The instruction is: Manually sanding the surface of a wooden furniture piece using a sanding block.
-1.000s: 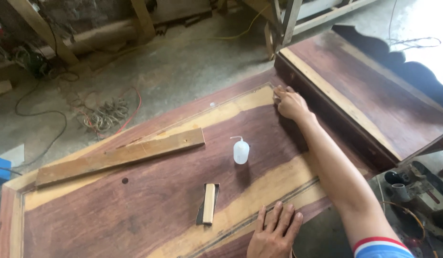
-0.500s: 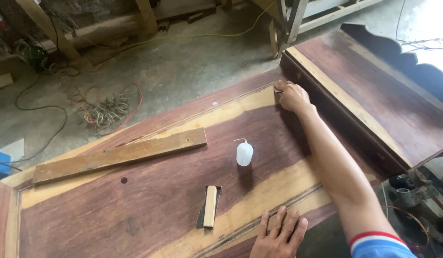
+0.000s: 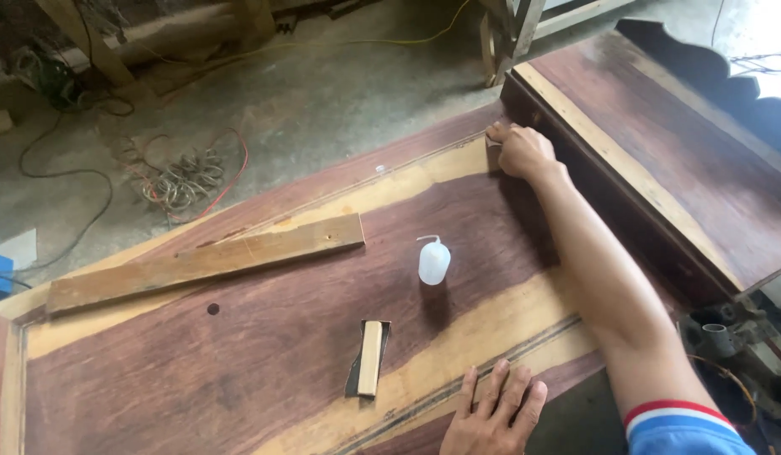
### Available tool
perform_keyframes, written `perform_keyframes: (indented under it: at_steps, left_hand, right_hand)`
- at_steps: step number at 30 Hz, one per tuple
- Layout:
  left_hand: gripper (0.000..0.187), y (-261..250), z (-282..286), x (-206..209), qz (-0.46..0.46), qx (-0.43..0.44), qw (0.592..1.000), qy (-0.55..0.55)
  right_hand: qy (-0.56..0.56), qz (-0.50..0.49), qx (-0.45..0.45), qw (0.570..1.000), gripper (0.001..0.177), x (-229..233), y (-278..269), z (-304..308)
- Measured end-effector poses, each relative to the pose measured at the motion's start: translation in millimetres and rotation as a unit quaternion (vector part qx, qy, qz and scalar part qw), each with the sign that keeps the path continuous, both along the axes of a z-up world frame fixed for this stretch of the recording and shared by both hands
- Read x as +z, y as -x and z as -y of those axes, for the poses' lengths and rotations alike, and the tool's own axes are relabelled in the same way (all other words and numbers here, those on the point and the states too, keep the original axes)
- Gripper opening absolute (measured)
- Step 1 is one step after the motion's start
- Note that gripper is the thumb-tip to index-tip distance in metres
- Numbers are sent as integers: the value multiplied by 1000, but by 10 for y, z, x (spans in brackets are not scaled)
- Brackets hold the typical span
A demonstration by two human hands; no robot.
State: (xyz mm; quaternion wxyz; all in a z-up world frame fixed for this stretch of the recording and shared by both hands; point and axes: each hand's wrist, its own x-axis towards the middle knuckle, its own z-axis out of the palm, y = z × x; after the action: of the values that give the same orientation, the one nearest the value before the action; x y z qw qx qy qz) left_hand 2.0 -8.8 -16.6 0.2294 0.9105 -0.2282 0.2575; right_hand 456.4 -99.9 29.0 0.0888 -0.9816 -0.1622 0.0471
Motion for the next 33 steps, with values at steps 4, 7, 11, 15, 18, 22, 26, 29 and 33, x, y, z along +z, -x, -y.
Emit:
perform_keyframes:
  at_steps: [4,7,11,15,18,22,26,29,33]
  left_hand:
    - [47,-14,-11,-77,21,6,1000,-17]
    - [53,48,-38,11,-30,-31,999,0]
    - [57,59,5,-44,-30,-18,999,1]
    - [47,3,31,-144,15,11,1000,-19]
    - [42,14,-3,-40,5,-17,1000,-2]
    - [43,14,9,-17,-10,-10,1000,-1]
    - [40,-35,7,-24,20,10,1000,5]
    - [42,-1,-21,50,-2,-5,1000,10]
    - [41,-29,10,40,-7,-2,1000,8]
  right_hand:
    - [1,9,30,1000,82,45,182,-13]
    - [14,-37,-18,999,88,214,579,12]
    - [3,-30,-29,999,78,138,335,-10]
    - [-7,17,16,1000,81,-261,-91,2]
    - [10,11,11,1000,80,-138,333,-32]
    - [6,-15,-21,1000,82,76,483,-124]
    - [-11,-37,-53,998,85,178,301,-242]
    - [-26,-35,-39,998,85,118,426,-244]
    - [-39,-37,-2,999,85,315,669,-261]
